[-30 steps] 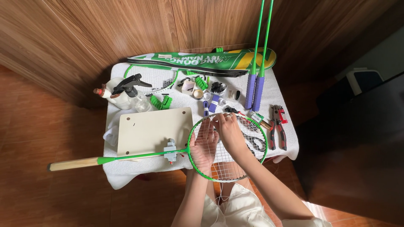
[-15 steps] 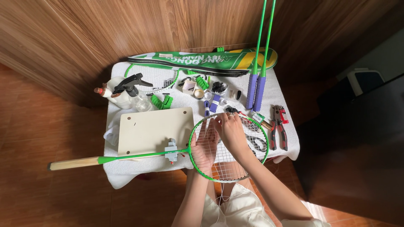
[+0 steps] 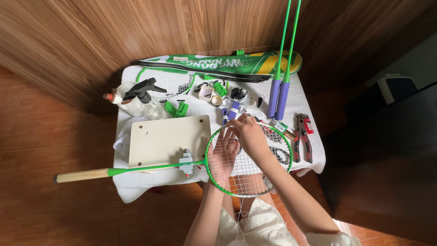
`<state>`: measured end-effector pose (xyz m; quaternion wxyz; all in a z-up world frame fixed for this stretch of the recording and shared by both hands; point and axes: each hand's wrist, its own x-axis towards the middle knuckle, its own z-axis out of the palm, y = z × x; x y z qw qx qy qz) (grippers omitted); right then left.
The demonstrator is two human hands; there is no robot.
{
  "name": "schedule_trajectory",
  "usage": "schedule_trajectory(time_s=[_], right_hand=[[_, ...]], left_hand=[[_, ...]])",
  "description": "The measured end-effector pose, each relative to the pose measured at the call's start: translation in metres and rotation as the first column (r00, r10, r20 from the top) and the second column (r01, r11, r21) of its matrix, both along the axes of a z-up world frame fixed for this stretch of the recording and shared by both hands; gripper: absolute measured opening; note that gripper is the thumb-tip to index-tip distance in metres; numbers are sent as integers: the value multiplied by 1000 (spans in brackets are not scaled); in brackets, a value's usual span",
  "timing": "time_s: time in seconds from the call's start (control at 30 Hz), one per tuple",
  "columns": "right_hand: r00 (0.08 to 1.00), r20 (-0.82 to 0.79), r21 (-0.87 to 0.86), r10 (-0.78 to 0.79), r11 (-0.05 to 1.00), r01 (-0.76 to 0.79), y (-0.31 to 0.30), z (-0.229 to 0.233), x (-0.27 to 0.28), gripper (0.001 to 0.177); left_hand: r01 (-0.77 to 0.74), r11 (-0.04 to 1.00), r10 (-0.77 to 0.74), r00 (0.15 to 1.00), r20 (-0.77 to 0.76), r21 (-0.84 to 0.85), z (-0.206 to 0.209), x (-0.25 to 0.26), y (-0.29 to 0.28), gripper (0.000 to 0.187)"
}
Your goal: Manual stringing of a badminton racket.
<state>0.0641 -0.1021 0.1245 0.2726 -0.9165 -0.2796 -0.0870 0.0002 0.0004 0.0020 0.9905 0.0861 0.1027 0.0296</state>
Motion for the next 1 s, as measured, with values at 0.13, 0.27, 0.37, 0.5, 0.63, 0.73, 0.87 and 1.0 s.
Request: schedule_trajectory(time_s=[0.13,0.27,0.37,0.5,0.63,0.73,0.87,1.0], right_hand=[[992,50,-25,112,994,-111,-3,0,11,17],[967,60,-12,248,969,-248,-5,-3,27,19],[954,-55,-86,296,950,-300,-3,9,31,12],[955,-40,-169,295,940,-297,2,19,35,14],[958,-115,-136,264,951,-278,0,6,50,20],[964,-146,-9,222,974,-225,-1,9,54,20],[968,-34,76,248,967,-245,-2,10,55,20],[945,-287,204,155,974,-98,-15,-6,69,30]], left_hand=[[-8,999,8,1000,0,33,1,3,0,68],[-29,998,30,999,-23,55,10,2,0,64],[-23,1000,23,997,78,1,3,0,-1,62],[-32,999,35,998,58,-42,5,1,0,64],[-53,996,55,998,25,-66,7,0,-2,63],[-54,996,58,997,47,-71,5,-2,-2,63],[-16,997,21,998,67,-76,1,-4,-1,66],[16,998,-11,997,70,-67,-6,-10,1,69]])
